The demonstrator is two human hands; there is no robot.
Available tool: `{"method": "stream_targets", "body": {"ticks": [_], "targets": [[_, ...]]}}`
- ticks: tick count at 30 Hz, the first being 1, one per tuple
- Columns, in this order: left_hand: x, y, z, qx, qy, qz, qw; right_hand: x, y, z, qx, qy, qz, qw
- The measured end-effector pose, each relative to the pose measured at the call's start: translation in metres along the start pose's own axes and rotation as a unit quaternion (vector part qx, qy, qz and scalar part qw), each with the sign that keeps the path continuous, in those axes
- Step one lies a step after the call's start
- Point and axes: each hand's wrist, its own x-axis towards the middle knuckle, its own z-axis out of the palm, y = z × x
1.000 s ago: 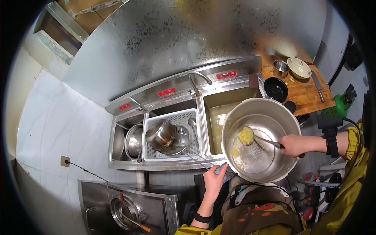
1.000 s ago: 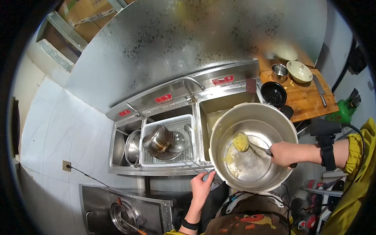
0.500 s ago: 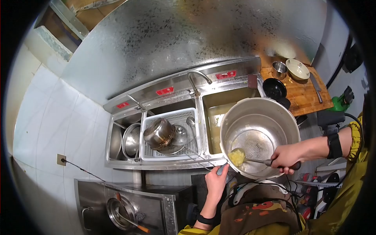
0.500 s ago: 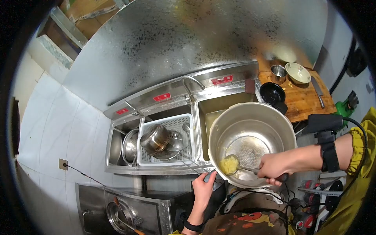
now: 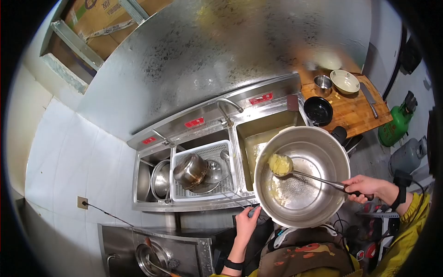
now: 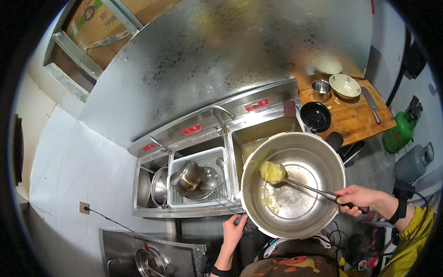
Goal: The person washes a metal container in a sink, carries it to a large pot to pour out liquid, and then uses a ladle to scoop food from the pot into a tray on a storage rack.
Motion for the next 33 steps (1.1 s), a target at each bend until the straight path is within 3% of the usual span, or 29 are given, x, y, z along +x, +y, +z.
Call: {"method": "stream_targets", "body": {"ticks": [2,5,9,16,19,23,30,33], "targets": [[0.007,-0.007,0.003,0.003,-0.001,-0.011,1.0,-0.008,0.016,0.001,0.016,0.024,-0.029,0.999],[0.017,-0.017,0.007,-0.012,0.028,0.041,0.999,-0.021,0.034,0.005,0.01,0.027,-0.071,0.997],[0.03,-0.012,0.003,0.017,0.001,0.032,0.999,-0.047,0.049,0.014,0.024,0.071,-0.114,0.991],[0.036,0.018,-0.013,0.011,-0.171,-0.058,0.984,-0.078,0.067,0.026,0.088,0.078,-0.127,0.985],[0.039,-0.011,-0.005,-0.095,-0.199,-0.048,0.974,-0.085,0.076,0.031,0.106,0.087,-0.142,0.98],[0.046,-0.01,-0.01,-0.137,-0.327,-0.119,0.927,-0.098,0.086,0.042,0.115,0.108,-0.162,0.974],[0.046,-0.005,0.008,-0.122,-0.421,-0.121,0.891,-0.142,0.106,0.06,0.205,0.132,-0.195,0.95],[0.035,0.022,0.003,-0.259,-0.49,-0.137,0.821,-0.156,0.118,0.062,0.205,0.182,-0.213,0.938]]}}
